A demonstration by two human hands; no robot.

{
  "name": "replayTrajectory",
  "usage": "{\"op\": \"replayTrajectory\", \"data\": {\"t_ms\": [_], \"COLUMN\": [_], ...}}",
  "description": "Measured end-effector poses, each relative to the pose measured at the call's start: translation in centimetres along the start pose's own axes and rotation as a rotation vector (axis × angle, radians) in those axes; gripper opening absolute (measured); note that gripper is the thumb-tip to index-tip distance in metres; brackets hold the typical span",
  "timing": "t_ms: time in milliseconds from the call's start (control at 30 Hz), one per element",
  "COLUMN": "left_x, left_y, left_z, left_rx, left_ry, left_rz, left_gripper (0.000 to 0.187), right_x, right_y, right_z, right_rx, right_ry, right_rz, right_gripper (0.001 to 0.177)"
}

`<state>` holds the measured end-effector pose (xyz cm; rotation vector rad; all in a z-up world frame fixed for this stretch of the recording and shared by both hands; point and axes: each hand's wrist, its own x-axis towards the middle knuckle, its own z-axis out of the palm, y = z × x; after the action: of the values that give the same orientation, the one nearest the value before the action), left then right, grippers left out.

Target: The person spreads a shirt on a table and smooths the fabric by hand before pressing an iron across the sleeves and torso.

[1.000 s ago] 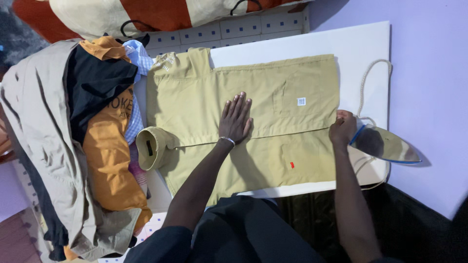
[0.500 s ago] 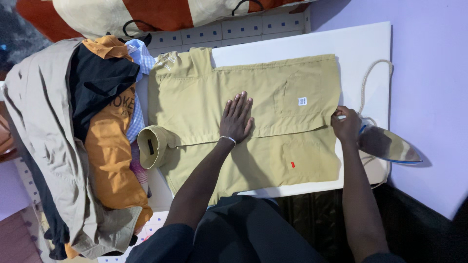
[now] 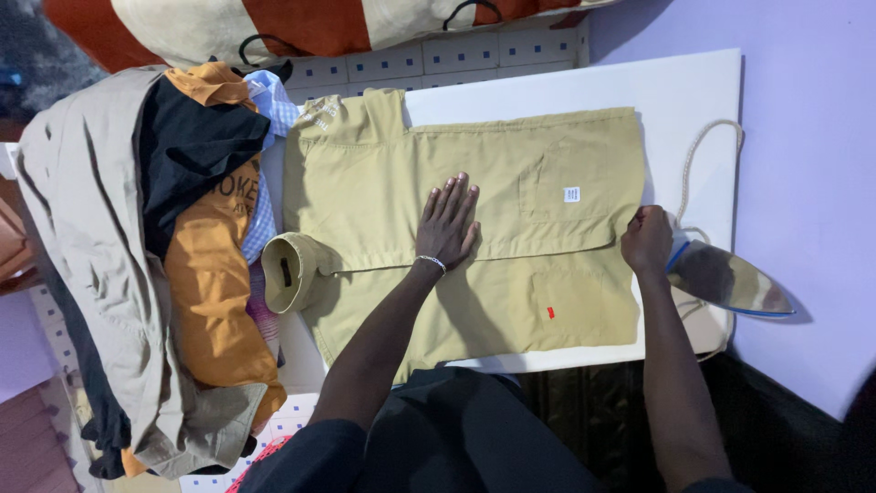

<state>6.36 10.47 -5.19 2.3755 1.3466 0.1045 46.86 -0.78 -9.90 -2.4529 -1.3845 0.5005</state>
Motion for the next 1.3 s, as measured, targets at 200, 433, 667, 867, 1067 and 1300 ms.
{"op": "replayTrajectory", "data": {"t_ms": [200,433,667,867,1067,1300], "left_x": [-0.2,-0.2,1.1,2.9,2.2,1.9], "left_y": [-0.1,0.2,2.3,2.7,-1.8,-2.3], "left_z": [0.1,-0.1,0.2,1.8,0.3,-1.3], "left_rx": [-0.033,-0.006,0.008,-0.004,0.011,-0.005], "left_ry": [0.007,0.037,0.038,0.020,0.036,-0.002], "left_rz": [0.007,0.013,0.003,0.102,0.091,0.039], "left_gripper": [0.075,0.070,0.074,0.072,0.067,0.064], "right_x": [0.6,-0.3,-0.5,-3.3,-1.5,-1.0], "right_y": [1.1,-1.7,-8.3,-14.9,-6.9,1.8], "right_z": [-0.3,-1.7,0.5,4.1,4.8,2.9], "right_rx": [-0.102,-0.148,-0.058,0.017,-0.220,0.089], "right_ry": [-0.039,0.004,0.397,0.059,0.150,0.309], "right_rz": [0.012,-0.017,-0.195,-0.412,-0.090,0.073], "right_gripper": [0.014,0.013,0.047,0.069,0.080,0.045]}}
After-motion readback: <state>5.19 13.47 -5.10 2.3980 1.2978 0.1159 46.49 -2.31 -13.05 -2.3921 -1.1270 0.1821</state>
